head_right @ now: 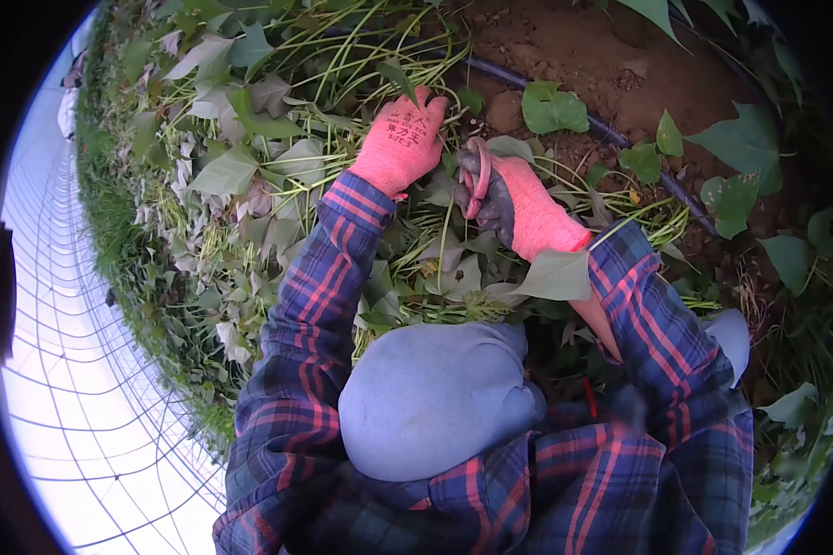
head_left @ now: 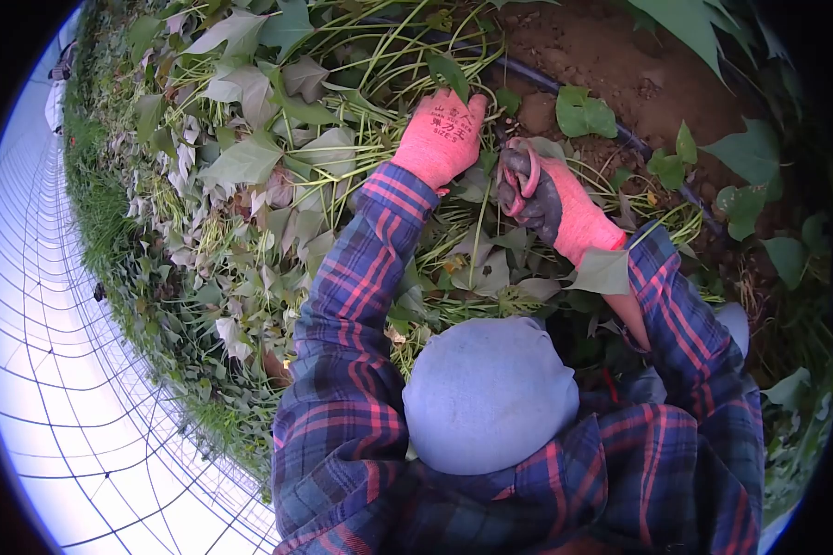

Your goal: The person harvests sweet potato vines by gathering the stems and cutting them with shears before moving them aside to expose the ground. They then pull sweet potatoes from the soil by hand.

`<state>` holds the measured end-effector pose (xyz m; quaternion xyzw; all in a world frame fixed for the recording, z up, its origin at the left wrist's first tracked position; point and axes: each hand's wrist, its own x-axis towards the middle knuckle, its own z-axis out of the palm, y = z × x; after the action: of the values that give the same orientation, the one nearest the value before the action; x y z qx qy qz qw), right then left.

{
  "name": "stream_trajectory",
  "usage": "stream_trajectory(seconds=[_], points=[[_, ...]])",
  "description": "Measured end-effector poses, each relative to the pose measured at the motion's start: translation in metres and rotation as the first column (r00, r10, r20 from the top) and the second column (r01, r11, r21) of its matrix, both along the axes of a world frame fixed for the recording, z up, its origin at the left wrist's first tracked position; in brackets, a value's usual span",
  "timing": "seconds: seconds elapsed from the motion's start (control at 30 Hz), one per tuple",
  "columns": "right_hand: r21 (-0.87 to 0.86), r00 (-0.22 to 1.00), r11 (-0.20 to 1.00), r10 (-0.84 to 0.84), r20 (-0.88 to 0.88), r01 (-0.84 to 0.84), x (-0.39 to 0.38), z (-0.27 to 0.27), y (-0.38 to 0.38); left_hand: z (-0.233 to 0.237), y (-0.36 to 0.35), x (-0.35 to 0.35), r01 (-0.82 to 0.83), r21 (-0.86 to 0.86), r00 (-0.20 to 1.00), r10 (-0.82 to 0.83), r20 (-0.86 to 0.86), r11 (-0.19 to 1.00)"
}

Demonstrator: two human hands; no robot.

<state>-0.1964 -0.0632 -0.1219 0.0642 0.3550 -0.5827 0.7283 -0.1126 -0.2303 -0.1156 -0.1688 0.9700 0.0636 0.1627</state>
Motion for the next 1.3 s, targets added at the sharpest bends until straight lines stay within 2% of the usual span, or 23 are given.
stream_trajectory(seconds=[0.1, 0.17, 0.2, 0.23, 0.3, 0.33, 0.37, 0.43, 0.5, 0.57, 0.63, 0.7, 0.73, 0.77, 0.83, 0.87, 0.97, 1.0, 1.03, 1.1, 1.13, 1.27, 1.3], points=[[-0.008, 0.994, 1.000, -0.030, -0.102, 0.029, 0.000, 0.006, 0.007, 0.003, 0.002, 0.001, 0.019, -0.017, 1.000, -0.019, -0.007, 1.000], [0.060, 0.934, 0.984, 0.179, -0.308, -0.169, -0.002, 0.013, 0.022, 0.005, 0.006, 0.003, 0.039, -0.002, 0.999, -0.039, 0.024, 0.999], [-0.197, 0.700, 0.955, 0.016, -0.714, -0.223, 0.005, 0.001, 0.031, 0.006, 0.008, 0.004, 0.051, -0.019, 0.998, -0.050, 0.023, 0.999], [-0.202, 0.696, 0.954, 0.009, -0.718, -0.221, 0.002, -0.009, 0.045, 0.004, 0.008, 0.001, 0.054, -0.027, 0.998, -0.053, 0.017, 0.998], [-0.226, 0.643, 0.925, 0.026, -0.765, -0.306, 0.001, 0.014, 0.059, -0.001, 0.008, -0.002, -0.003, -0.087, 0.992, 0.014, 0.129, 0.996], [-0.117, 0.951, 0.984, 0.098, -0.293, -0.137, -0.001, 0.028, 0.060, -0.006, 0.005, -0.003, -0.012, -0.076, 0.994, 0.020, 0.103, 0.997], [-0.126, 0.949, 0.981, 0.103, -0.299, -0.146, -0.004, 0.024, 0.060, -0.010, -0.003, -0.009, -0.020, -0.086, 0.995, 0.028, 0.097, 0.996], [-0.105, 0.938, 0.985, 0.092, -0.333, -0.134, 0.000, 0.025, 0.068, -0.007, -0.007, -0.016, -0.038, -0.054, 0.974, 0.049, 0.222, 0.998], [-0.091, 0.934, 0.990, 0.072, -0.350, -0.110, 0.000, 0.025, 0.073, -0.004, -0.011, -0.016, -0.030, -0.046, 0.971, 0.040, 0.237, 0.998], [-0.018, 0.990, 0.995, 0.101, -0.103, -0.103, -0.006, 0.026, 0.067, 0.002, -0.016, -0.020, -0.128, 0.040, 0.961, 0.114, 0.252, 0.991], [-0.002, 0.994, 0.996, 0.091, -0.052, -0.091, -0.012, 0.027, 0.054, 0.007, -0.018, -0.021, -0.123, 0.056, 0.954, 0.102, 0.283, 0.991], [0.022, 0.993, 0.994, 0.104, 0.063, -0.105, -0.011, 0.034, 0.039, 0.014, -0.020, -0.012, -0.091, 0.031, 0.956, 0.078, 0.281, 0.995], [0.083, 0.997, 0.994, 0.060, 0.056, -0.064, -0.010, 0.045, 0.031, 0.003, -0.024, -0.002, -0.077, 0.044, 0.979, 0.067, 0.195, 0.996], [0.081, 0.997, 0.995, 0.060, 0.057, -0.064, -0.008, 0.035, 0.027, 0.005, -0.025, -0.001, -0.077, 0.042, 0.978, 0.068, 0.196, 0.996], [-0.076, 0.996, 0.996, 0.054, 0.066, -0.049, -0.006, 0.013, 0.016, 0.008, -0.024, 0.002, -0.107, 0.051, 0.981, 0.098, 0.166, 0.993], [0.044, 0.999, 0.999, -0.014, 0.052, 0.011, -0.002, 0.011, 0.010, 0.009, -0.025, 0.003, -0.122, 0.083, 0.986, 0.111, 0.122, 0.989], [-0.022, 0.992, 1.000, -0.018, 0.128, 0.021, -0.004, 0.001, -0.002, 0.017, -0.023, -0.007, -0.085, 0.102, 0.979, 0.064, 0.191, 0.991], [0.079, 0.976, 0.997, -0.019, 0.215, 0.002, -0.009, 0.000, -0.006, 0.004, -0.027, -0.005, -0.006, 0.078, 0.996, -0.001, 0.093, 0.997], [0.081, 0.976, 0.997, -0.014, 0.216, -0.004, -0.011, -0.003, -0.009, -0.003, -0.029, -0.010, -0.011, 0.080, 0.996, 0.004, 0.094, 0.997], [0.037, 0.934, 0.999, 0.012, 0.357, -0.027, -0.016, -0.012, -0.014, -0.007, -0.030, -0.028, -0.033, 0.084, 0.946, 0.004, 0.323, 0.996], [0.039, 0.934, 0.999, 0.014, 0.357, -0.030, -0.017, -0.012, -0.016, -0.004, -0.028, -0.034, -0.080, 0.075, 0.928, 0.046, 0.370, 0.994], [0.070, 0.949, 0.997, 0.012, 0.316, -0.036, -0.016, -0.009, -0.020, 0.004, -0.021, -0.038, -0.005, 0.057, 0.901, -0.020, 0.433, 0.998], [0.075, 0.961, 0.996, 0.020, 0.276, -0.042, -0.017, -0.009, -0.020, 0.000, -0.021, -0.031, -0.013, 0.059, 0.931, -0.009, 0.366, 0.998]])
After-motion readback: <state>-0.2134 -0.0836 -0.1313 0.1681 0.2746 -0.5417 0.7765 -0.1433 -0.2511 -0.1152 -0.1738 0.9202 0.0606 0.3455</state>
